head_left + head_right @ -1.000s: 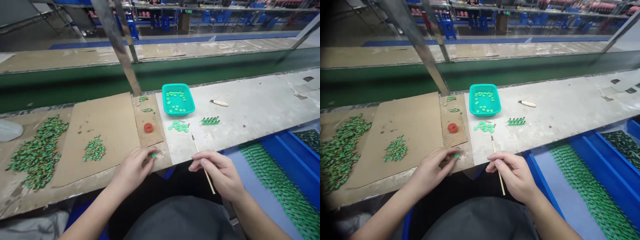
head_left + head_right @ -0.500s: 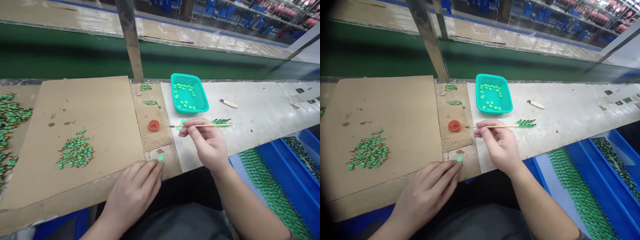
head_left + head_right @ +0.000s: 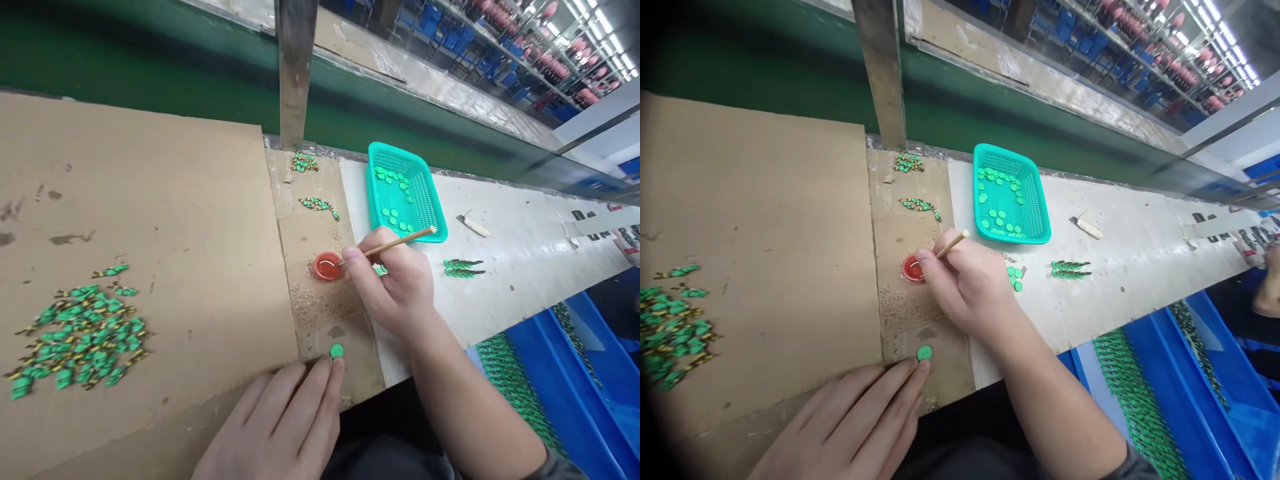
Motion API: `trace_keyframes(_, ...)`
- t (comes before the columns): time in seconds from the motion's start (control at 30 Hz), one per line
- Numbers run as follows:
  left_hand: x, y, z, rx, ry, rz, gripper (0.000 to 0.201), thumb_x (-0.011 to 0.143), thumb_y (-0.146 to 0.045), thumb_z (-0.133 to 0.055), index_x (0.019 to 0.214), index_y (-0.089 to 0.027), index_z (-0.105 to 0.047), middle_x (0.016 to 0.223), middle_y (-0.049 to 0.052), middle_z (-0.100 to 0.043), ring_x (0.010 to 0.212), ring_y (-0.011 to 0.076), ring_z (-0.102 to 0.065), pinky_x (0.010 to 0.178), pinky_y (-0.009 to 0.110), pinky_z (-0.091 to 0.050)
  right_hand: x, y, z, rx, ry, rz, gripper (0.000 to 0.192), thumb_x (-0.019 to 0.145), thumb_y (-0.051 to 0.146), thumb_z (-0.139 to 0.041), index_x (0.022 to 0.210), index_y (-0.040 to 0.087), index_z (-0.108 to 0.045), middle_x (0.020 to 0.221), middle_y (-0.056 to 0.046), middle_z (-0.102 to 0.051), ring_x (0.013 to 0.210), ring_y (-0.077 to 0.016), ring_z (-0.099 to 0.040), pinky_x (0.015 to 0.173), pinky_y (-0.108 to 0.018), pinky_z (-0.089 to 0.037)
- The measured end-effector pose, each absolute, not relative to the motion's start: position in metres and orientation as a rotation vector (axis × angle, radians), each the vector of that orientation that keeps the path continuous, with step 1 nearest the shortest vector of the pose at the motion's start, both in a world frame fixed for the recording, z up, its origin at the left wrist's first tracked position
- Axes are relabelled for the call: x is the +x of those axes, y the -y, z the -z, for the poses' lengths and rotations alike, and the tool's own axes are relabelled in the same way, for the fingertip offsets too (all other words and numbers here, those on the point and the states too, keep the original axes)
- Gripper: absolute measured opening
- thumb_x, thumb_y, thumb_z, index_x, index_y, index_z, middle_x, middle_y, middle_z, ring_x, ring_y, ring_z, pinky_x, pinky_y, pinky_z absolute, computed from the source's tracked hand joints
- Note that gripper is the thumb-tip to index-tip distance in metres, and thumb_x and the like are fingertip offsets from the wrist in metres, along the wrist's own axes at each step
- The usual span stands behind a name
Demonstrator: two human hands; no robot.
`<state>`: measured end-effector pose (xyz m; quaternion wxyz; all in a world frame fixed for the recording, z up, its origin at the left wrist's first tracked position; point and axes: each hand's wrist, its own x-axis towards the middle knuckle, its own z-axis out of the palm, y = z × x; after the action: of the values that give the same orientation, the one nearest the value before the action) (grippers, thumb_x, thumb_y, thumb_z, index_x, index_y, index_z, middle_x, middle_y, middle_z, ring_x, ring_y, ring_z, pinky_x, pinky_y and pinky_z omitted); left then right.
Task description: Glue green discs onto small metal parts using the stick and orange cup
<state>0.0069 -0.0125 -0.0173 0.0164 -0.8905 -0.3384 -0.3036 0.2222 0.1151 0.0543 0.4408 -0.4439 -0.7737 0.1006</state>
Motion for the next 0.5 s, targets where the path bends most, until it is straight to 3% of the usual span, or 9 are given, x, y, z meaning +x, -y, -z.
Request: trace_keyframes(0.5,0.0100,0.0081,0.0148,-2.773,1.047,1.006,0.029,0.109,-0.018,-0.071,0.135,-0.008,-0.079,0.135,0.009,-0.083,0.113,0.0291,-0.070,0.096,0.049,-0.052,0.2200,-0.1172,-0.0530,-1.106,1.954,-0.227,0.029,0.113,0.016,-0.066,0.087,0.025,-0.056,0.080,0.005,-0.066,0.066,-0.0093,-0.062,0.064,-0.025,-0.049)
